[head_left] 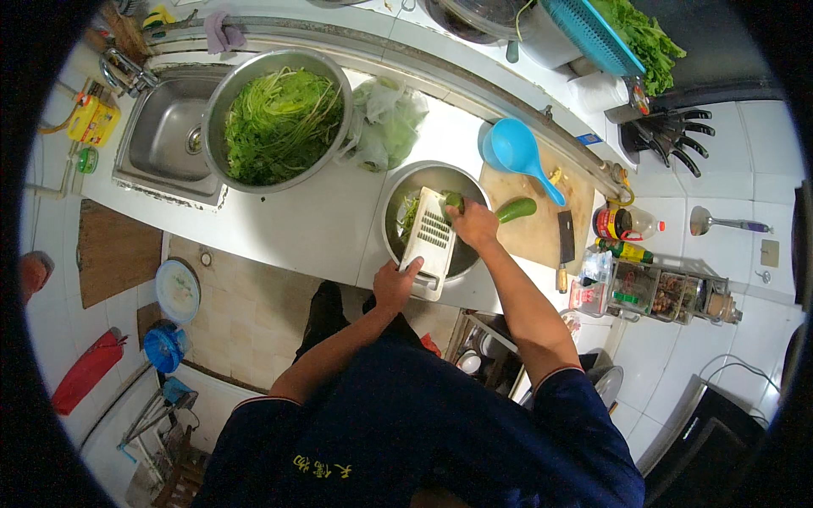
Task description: The person stirs vegetables in a wok, then washes and grates cucumbers in a kitchen. They handle leafy greens, a grater, and a knife while moving between the sink and countertop.
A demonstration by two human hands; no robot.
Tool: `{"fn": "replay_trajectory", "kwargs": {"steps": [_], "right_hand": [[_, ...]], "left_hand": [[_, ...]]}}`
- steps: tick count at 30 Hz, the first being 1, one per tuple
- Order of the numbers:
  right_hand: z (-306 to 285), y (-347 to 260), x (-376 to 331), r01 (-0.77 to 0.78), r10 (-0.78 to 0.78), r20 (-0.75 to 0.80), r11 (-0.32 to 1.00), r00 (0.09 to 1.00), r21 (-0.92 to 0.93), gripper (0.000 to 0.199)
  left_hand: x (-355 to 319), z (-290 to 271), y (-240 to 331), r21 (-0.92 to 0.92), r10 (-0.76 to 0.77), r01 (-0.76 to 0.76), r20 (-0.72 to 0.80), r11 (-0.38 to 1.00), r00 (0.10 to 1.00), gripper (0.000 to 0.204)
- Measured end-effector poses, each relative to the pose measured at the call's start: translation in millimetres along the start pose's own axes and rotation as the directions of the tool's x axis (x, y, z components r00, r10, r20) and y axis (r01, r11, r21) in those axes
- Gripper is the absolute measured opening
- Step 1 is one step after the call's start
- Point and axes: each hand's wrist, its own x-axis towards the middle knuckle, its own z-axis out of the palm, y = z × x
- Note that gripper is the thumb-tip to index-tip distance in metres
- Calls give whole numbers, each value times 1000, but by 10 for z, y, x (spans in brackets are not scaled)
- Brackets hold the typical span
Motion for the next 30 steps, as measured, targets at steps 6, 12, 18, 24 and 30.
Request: {"fn": "replay_trajectory", "kwargs": {"steps": [6, 12, 18, 24, 30], "right_hand": [[-355, -241, -1088, 125, -125, 179, 992, 976, 9, 56], [-7, -215, -302, 12, -8, 43, 997, 999, -76, 56], [-30, -127, -101, 2, 1, 93, 999, 996, -35, 57], [-192, -114, -809, 62, -76, 144, 993, 987, 97, 55], [-280, -207, -1240, 70, -83, 96, 989, 992, 130, 48]], "left_hand": [[-19, -4, 85, 65, -10, 9, 16, 998, 1000, 48], [-29, 1, 60, 21, 1, -1, 13, 1000, 1000, 47], [25, 23, -35, 24, 7, -7, 5, 1000, 1000, 47], [-4, 10, 51, 38, -62, 61, 41, 997, 997, 44], [-32, -15, 110, -6, -35, 35, 29, 999, 999, 43]]}}
